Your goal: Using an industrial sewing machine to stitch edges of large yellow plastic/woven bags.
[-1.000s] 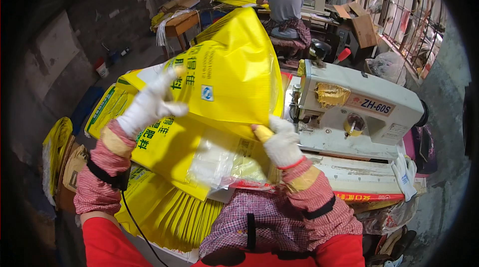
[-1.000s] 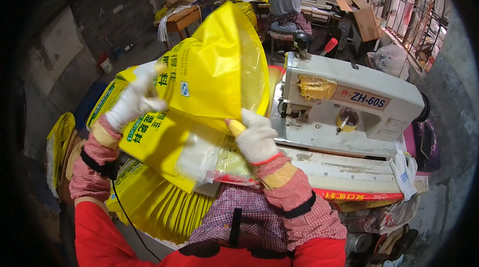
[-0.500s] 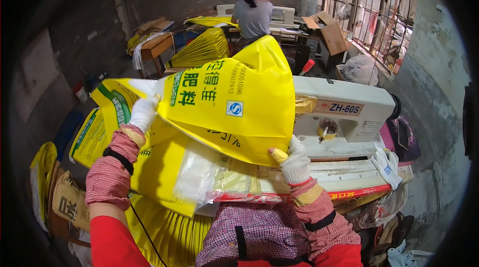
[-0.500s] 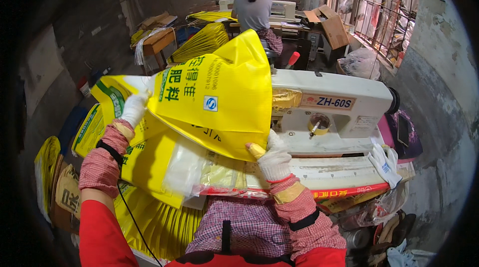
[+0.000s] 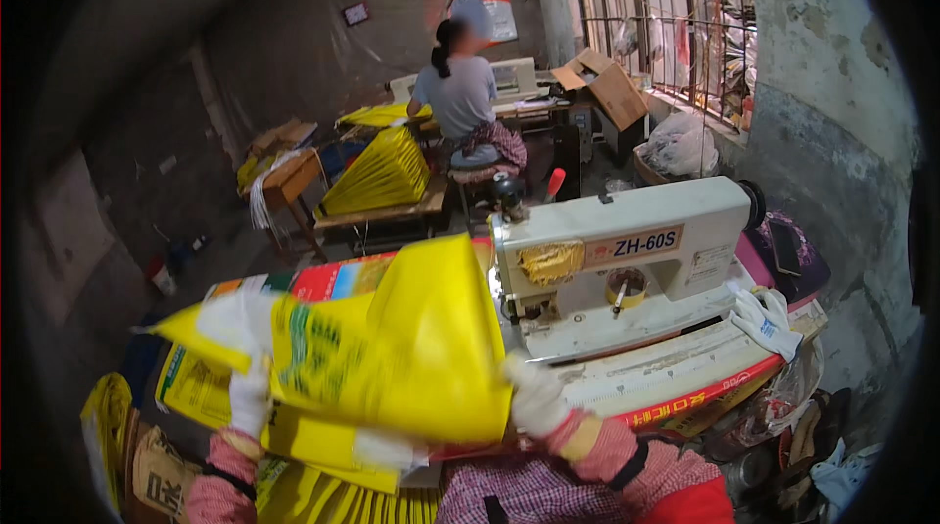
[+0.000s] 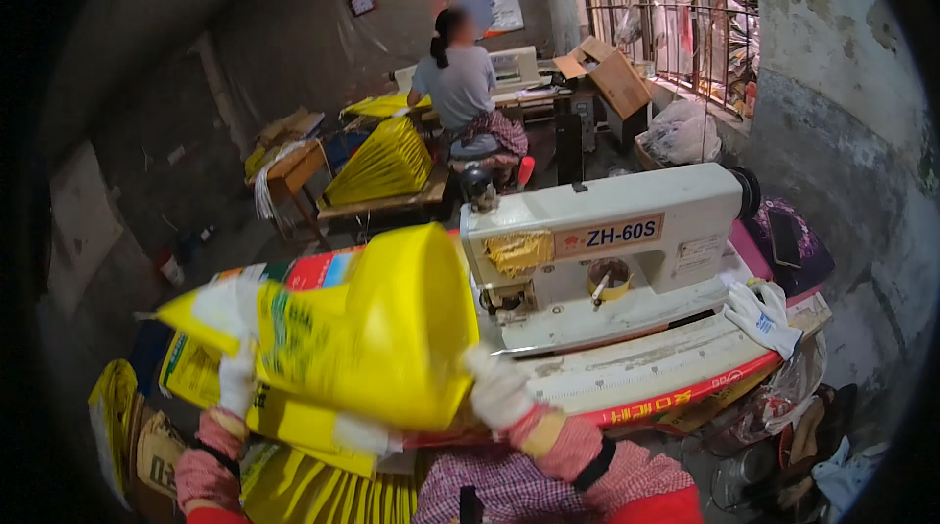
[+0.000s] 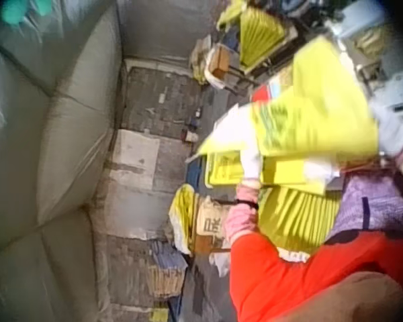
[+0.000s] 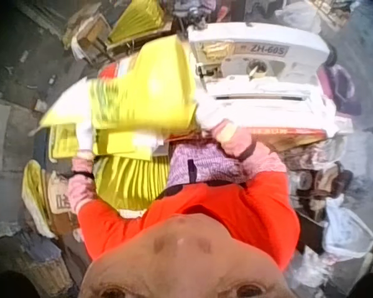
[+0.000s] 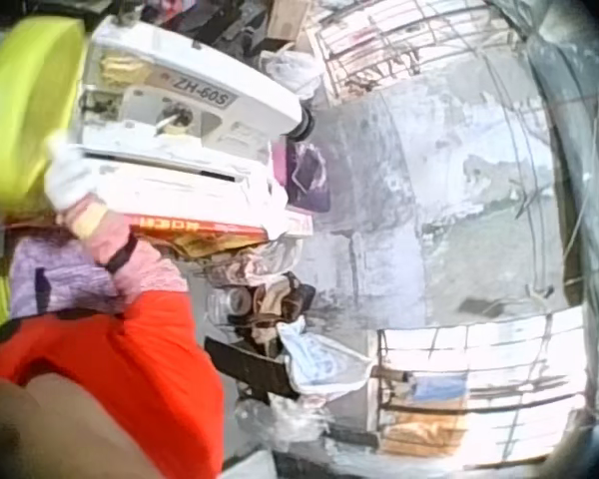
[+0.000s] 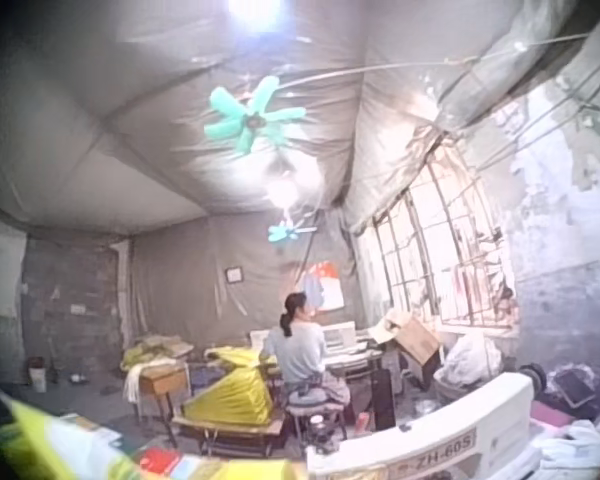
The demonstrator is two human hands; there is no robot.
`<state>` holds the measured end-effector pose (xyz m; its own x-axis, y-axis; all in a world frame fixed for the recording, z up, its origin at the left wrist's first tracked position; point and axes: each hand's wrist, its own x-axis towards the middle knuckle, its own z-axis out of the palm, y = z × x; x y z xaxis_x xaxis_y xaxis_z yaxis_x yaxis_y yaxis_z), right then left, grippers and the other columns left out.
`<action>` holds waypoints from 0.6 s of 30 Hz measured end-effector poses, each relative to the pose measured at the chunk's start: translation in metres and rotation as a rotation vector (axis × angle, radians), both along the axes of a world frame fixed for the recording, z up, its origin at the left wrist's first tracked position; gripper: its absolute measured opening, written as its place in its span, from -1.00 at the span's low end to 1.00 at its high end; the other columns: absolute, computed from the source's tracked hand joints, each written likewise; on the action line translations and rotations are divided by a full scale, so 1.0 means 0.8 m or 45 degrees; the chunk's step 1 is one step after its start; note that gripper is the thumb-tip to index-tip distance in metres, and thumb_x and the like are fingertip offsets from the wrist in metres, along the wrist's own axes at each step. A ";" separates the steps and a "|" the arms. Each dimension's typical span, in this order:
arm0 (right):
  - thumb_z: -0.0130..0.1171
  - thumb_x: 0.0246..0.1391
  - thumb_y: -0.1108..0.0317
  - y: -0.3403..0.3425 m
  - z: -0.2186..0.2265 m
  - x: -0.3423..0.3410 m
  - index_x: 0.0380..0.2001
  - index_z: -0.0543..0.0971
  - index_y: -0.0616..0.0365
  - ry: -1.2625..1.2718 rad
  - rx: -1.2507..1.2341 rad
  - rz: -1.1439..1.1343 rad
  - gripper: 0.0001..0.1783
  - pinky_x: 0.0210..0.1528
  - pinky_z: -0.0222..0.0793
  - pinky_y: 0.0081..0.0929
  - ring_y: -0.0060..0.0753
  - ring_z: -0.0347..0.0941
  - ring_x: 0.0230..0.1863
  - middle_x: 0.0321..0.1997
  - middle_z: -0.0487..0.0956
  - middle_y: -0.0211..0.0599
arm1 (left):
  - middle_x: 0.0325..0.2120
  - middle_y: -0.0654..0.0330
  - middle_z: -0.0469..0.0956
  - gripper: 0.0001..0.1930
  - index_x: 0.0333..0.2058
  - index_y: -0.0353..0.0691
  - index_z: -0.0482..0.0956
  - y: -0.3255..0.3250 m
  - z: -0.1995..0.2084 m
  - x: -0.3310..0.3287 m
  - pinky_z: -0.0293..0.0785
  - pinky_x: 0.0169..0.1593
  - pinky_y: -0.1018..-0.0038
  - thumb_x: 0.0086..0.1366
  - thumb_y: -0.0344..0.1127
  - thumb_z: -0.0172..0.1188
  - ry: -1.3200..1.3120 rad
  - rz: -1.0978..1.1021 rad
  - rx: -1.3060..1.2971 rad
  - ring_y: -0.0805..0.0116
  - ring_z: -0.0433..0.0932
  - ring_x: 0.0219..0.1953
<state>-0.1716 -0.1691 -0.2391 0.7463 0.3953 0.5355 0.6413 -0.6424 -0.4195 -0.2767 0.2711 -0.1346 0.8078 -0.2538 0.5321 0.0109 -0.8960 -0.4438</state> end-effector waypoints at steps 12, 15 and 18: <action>0.14 -0.12 0.26 0.000 0.133 -0.011 -0.36 0.48 0.15 -0.215 0.470 0.349 -0.76 -0.29 0.36 -0.30 -0.08 0.42 -0.36 -0.42 0.48 -0.15 | -0.04 0.00 0.40 -0.66 -0.17 -0.33 0.42 0.035 0.007 -0.058 0.29 0.02 0.05 -0.01 -0.48 0.03 0.172 -0.098 0.208 -0.10 0.37 -0.03; 0.10 -0.15 0.35 0.002 0.149 0.033 -0.38 0.50 0.15 -0.375 0.147 0.283 -0.80 -0.29 0.37 -0.30 -0.08 0.44 -0.35 -0.44 0.50 -0.14 | -0.03 0.03 0.40 -0.65 -0.12 -0.32 0.39 0.049 0.019 -0.051 0.29 0.01 0.04 0.04 -0.45 0.03 0.178 -0.109 0.319 -0.08 0.37 -0.02; 0.04 -0.23 0.47 0.010 0.147 0.035 -0.40 0.54 0.15 -0.147 -0.237 0.366 -0.78 -0.26 0.38 -0.28 -0.10 0.46 -0.32 -0.44 0.52 -0.16 | 0.00 0.01 0.37 -0.65 -0.12 -0.33 0.40 0.053 0.041 -0.040 0.27 0.02 0.04 0.06 -0.43 -0.01 0.223 -0.031 0.406 0.03 0.34 0.05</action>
